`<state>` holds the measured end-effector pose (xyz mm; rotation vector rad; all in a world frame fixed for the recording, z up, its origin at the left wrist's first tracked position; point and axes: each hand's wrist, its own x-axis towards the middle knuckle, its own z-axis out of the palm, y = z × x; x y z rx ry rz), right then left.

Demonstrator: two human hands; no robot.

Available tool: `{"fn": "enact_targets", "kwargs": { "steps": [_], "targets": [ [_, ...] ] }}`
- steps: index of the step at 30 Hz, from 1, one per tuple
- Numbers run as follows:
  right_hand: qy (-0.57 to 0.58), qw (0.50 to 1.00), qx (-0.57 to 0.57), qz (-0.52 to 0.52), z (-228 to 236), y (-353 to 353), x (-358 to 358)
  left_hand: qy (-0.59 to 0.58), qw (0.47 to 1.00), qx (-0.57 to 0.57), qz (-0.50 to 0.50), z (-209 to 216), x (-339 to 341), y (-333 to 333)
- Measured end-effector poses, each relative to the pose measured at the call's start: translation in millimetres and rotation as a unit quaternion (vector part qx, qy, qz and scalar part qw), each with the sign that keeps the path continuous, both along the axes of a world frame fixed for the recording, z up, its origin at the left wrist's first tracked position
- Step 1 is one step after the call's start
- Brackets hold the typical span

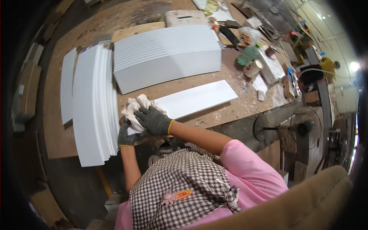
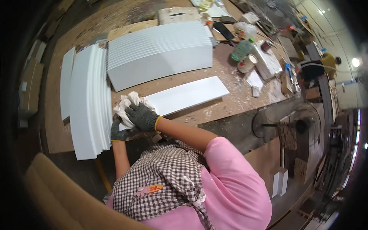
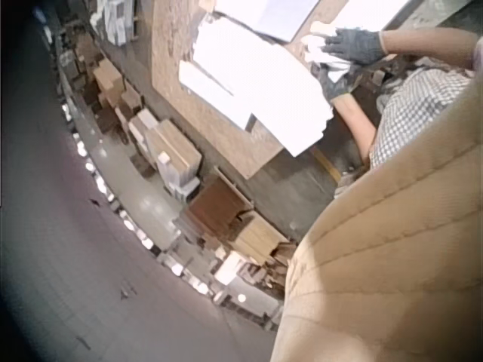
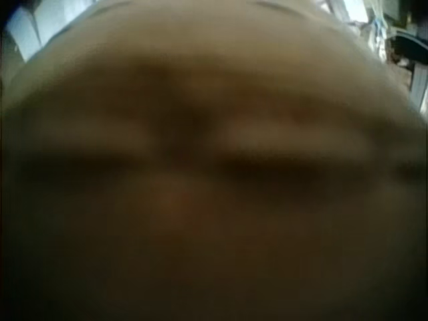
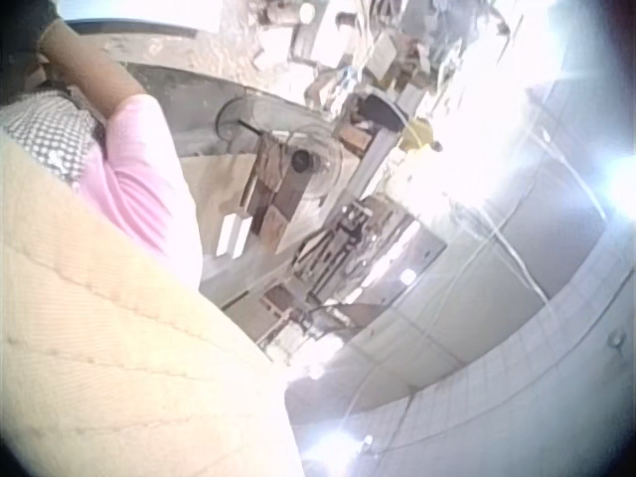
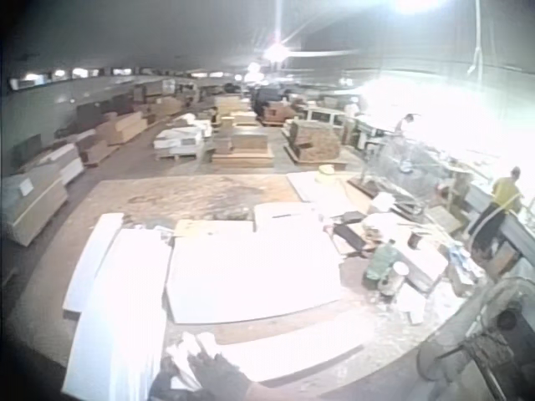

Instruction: The person wipes a white rectangular panel with a cloth, handling the panel one at a time and placing it on a stack of other panels.

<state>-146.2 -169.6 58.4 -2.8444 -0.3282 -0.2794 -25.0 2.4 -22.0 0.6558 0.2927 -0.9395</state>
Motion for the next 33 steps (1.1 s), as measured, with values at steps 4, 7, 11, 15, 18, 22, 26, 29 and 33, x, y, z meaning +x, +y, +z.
{"fn": "enact_targets", "kwargs": {
  "steps": [4, 7, 11, 15, 18, 22, 26, 29, 33],
  "targets": [
    [-0.001, 0.995, -0.079, -0.068, 58.9, -71.4, -57.8, -0.039, 0.988, 0.138, -0.051, 41.2, 16.0, 7.5],
    [0.015, 0.982, -0.129, -0.136, 59.6, -146.4, -109.0, -0.046, 0.982, 0.181, -0.002, 79.3, 24.2, -6.8],
    [-0.019, 0.969, -0.085, -0.231, 12.3, -242.5, -198.0, -0.073, 0.981, 0.177, 0.003, 101.9, 14.4, 2.4],
    [0.013, 0.949, -0.130, -0.286, 43.9, -281.8, -262.4, 0.002, 0.985, 0.161, -0.058, 159.3, -42.8, -24.2],
    [-0.023, 0.936, -0.171, -0.307, 88.6, -297.3, -263.7, -0.112, 0.990, 0.075, -0.042, 199.0, -77.7, -4.5],
    [-0.187, 0.868, 0.141, -0.438, 84.0, -369.7, -264.4, -0.144, 0.984, 0.060, 0.085, 243.1, -91.6, 31.1],
    [-0.249, 0.804, 0.183, -0.508, 75.5, -356.6, -235.5, -0.174, 0.962, 0.012, 0.209, 245.1, -75.1, 90.1],
    [-0.141, 0.817, 0.296, -0.473, 39.1, -318.5, -201.2, -0.255, 0.914, 0.048, 0.312, 243.8, -64.5, 111.1],
    [-0.022, 0.895, 0.281, -0.345, 56.1, -188.9, -126.7, -0.300, 0.847, 0.100, 0.428, 250.4, -53.1, 125.0]
  ]
}}
